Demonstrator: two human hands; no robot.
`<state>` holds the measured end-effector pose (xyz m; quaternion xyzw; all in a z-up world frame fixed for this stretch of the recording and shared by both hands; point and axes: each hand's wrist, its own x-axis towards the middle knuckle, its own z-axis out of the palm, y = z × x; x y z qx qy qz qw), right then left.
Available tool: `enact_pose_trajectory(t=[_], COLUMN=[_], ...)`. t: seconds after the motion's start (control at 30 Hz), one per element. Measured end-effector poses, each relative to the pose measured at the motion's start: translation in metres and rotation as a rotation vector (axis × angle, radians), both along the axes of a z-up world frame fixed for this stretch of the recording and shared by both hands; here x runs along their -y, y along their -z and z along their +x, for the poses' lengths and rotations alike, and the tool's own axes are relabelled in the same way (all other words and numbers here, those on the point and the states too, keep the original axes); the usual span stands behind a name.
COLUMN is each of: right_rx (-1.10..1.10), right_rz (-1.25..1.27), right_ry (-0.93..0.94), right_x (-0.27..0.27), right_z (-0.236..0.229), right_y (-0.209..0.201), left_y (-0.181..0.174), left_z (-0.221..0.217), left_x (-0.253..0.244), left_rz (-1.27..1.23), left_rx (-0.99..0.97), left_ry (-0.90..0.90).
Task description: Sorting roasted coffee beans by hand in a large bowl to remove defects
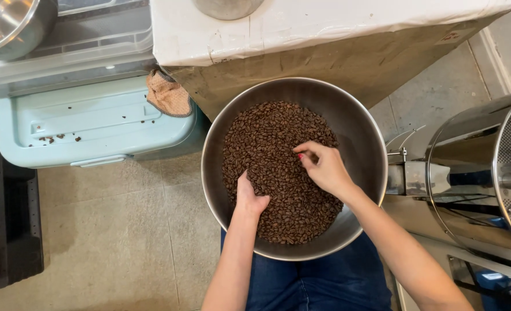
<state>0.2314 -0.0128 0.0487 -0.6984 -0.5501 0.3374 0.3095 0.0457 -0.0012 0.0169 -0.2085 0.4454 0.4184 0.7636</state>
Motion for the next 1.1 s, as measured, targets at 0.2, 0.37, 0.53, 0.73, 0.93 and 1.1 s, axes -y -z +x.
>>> enact_pose_trajectory(t=[0.2,0.37,0.53,0.73,0.93,1.1], right_rx=[-0.052,0.026,0.087,0.176,-0.020,-0.249], right_rz=[0.097,0.101,0.079,0.041,-0.015,-0.079], right_ry=[-0.256,-0.369,-0.390,-0.395,-0.099,0.055], right_x=[-0.002,-0.005,-0.002,0.008,0.005,-0.009], right_z=[-0.019,-0.024,-0.023,-0.021,-0.003,0.037], right_y=[0.022,0.026,0.040,0.025,0.004,0.050], left_y=[0.002,0.007,0.004,0.011,0.006,0.009], left_z=[0.002,0.001,-0.001,-0.002,-0.005,-0.004], left_x=[-0.004,-0.006,-0.005,-0.003,-0.002,0.000], left_rz=[-0.020,-0.028,-0.028,-0.029,-0.036,-0.017], left_rx=[0.019,0.017,0.024,0.049,0.049,0.044], left_ry=[0.000,-0.006,-0.005,-0.010,-0.030,-0.021])
